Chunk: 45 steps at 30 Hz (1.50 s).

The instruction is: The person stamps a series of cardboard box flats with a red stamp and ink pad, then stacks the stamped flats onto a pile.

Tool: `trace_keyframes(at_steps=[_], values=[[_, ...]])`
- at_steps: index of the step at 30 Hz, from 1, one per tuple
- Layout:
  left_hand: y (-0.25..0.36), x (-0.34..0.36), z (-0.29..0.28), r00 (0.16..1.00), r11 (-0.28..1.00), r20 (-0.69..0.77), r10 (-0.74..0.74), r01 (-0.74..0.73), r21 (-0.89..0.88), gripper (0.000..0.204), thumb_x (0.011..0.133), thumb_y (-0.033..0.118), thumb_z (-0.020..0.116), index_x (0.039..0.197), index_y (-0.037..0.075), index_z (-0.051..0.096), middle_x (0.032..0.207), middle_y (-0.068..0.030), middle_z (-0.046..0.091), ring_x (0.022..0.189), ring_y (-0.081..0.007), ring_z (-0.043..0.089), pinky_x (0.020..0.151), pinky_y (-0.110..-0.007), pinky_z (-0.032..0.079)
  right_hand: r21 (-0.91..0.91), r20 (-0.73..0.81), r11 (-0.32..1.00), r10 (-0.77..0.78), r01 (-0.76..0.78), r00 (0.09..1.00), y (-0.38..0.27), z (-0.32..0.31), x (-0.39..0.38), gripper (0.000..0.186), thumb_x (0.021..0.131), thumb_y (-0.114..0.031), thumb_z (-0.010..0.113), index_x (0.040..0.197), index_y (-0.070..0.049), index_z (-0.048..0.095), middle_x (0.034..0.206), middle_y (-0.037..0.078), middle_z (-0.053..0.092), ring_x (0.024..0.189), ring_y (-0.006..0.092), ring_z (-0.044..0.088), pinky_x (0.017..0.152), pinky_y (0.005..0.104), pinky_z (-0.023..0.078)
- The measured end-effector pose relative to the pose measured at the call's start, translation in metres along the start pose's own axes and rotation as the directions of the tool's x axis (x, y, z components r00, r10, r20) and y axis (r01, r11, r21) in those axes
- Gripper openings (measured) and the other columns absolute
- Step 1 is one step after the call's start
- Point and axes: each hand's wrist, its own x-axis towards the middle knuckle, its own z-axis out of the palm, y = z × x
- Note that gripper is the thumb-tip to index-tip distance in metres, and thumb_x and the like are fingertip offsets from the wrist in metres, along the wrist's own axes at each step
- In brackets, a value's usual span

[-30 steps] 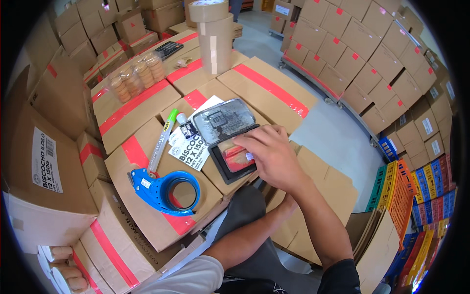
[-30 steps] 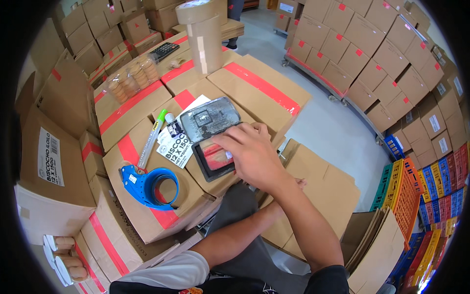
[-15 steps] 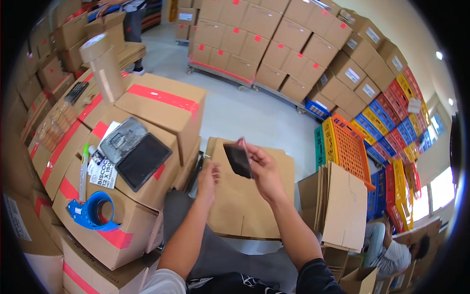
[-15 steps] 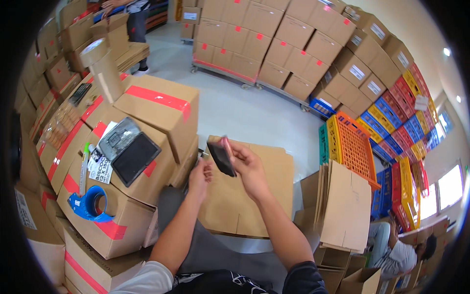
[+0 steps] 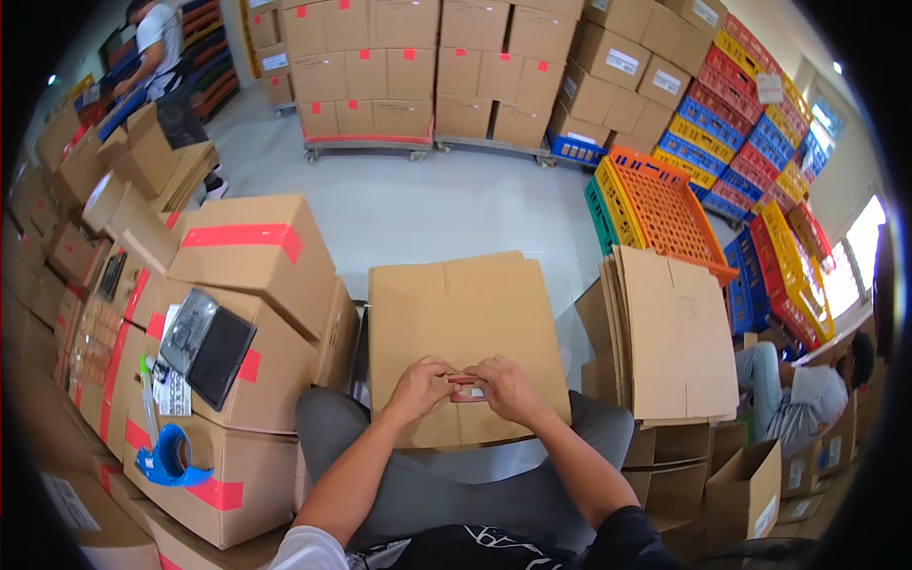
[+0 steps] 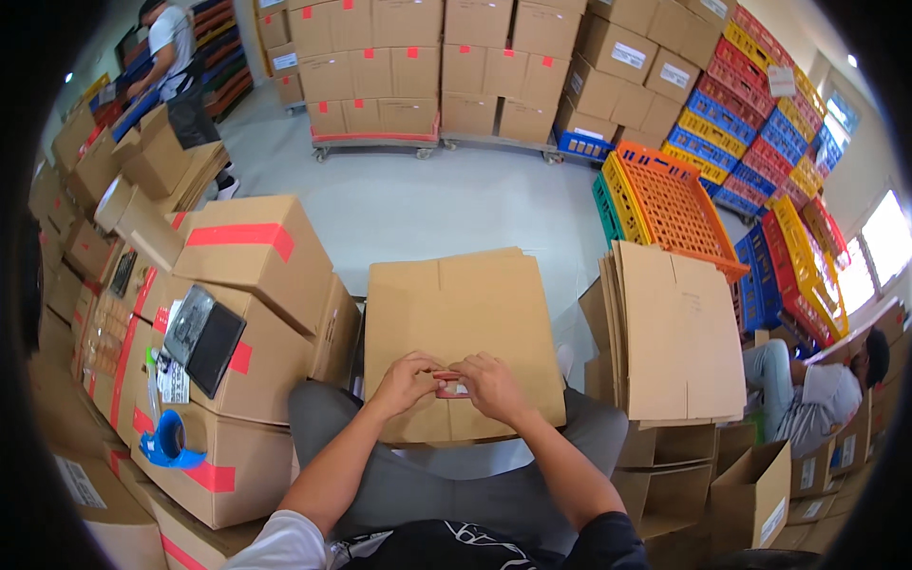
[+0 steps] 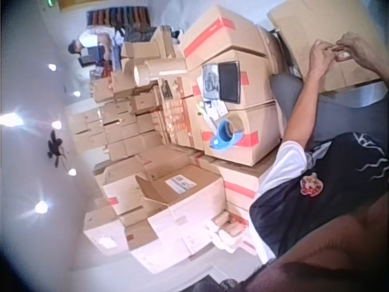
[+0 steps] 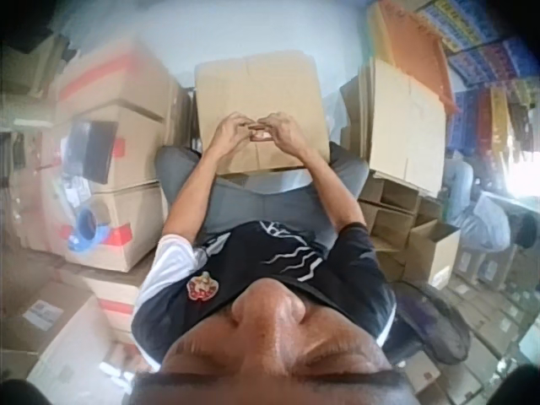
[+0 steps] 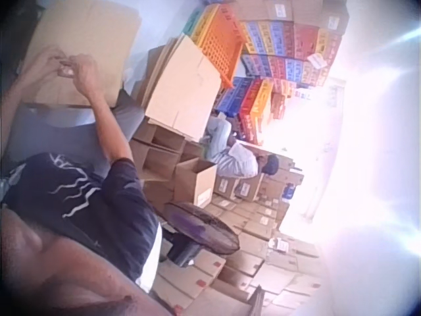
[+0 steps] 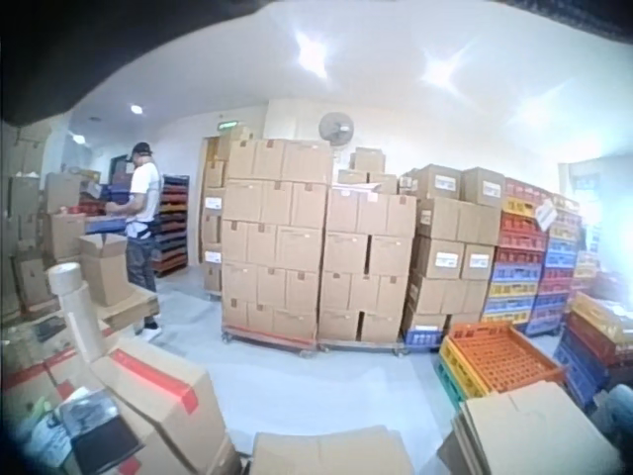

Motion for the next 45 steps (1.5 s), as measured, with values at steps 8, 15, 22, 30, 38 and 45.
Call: trace_keyframes(at_steps=[8,15,22,30,38,45], values=[[-0.028,0.058,0.013,0.975,0.987,-0.208,0.072,-0.04,0.156,0.023,0.084,0.016,0.077,0.102,0.002,0.072,0.106,-0.0164,0.07,0.104,-0.0349,0.065,0.091,-0.041,0.051,0.228,-0.316,0.954,0.264,-0.197,0.911,0.063,0.023,0.026,0.031,0.09,-0.011,0.068,0.12,-0.002,0.065,0.114,0.017,0.064,0.11,0.0357,0.06,0.097,0.0442,0.047],[-0.058,0.123,0.044,0.919,0.993,-0.393,0.01,0.039,0.115,0.023,0.086,0.017,0.074,0.105,0.003,0.072,0.119,-0.016,0.07,0.112,-0.0352,0.062,0.099,-0.042,0.047,0.291,-0.468,0.927,0.352,-0.235,0.81,0.11,0.042,0.078,0.025,0.091,-0.009,0.068,0.115,0.0,0.067,0.119,0.018,0.066,0.113,0.0361,0.061,0.098,0.0429,0.048],[-0.087,0.135,0.066,0.876,0.994,-0.473,-0.092,0.11,0.01,0.03,0.091,0.019,0.073,0.114,0.002,0.066,0.126,-0.0177,0.068,0.126,-0.0352,0.057,0.108,-0.045,0.041,0.321,-0.528,0.906,0.413,-0.276,0.742,0.138,0.085,0.09,0.023,0.091,-0.005,0.067,0.113,0.0,0.067,0.115,0.017,0.067,0.109,0.035,0.062,0.095,0.0418,0.049],[-0.089,0.136,0.071,0.877,0.972,-0.478,-0.044,0.148,0.183,0.027,0.092,0.023,0.071,0.111,0.005,0.064,0.127,-0.0142,0.068,0.131,-0.0327,0.053,0.117,-0.048,0.026,0.202,-0.514,0.903,0.427,-0.379,0.744,0.139,0.092,0.089,0.027,0.094,-0.013,0.066,0.119,-0.005,0.065,0.118,0.011,0.067,0.112,0.0302,0.06,0.099,0.0426,0.041],[-0.091,0.139,0.073,0.874,0.967,-0.485,-0.03,0.149,0.208,0.024,0.093,0.021,0.069,0.111,0.006,0.063,0.125,-0.0125,0.069,0.13,-0.0312,0.054,0.117,-0.047,0.026,0.163,-0.494,0.888,0.451,-0.43,0.744,0.136,0.09,0.091,0.026,0.094,-0.013,0.066,0.119,-0.005,0.064,0.119,0.009,0.067,0.112,0.0286,0.06,0.1,0.0422,0.039],[-0.091,0.14,0.072,0.878,0.963,-0.478,-0.018,0.145,0.229,0.025,0.092,0.023,0.07,0.109,0.005,0.063,0.126,-0.0132,0.069,0.129,-0.0319,0.054,0.115,-0.048,0.028,0.136,-0.506,0.9,0.422,-0.413,0.752,0.14,0.091,0.092,0.026,0.093,-0.013,0.066,0.118,-0.006,0.064,0.119,0.009,0.067,0.113,0.0283,0.06,0.101,0.0422,0.039]])
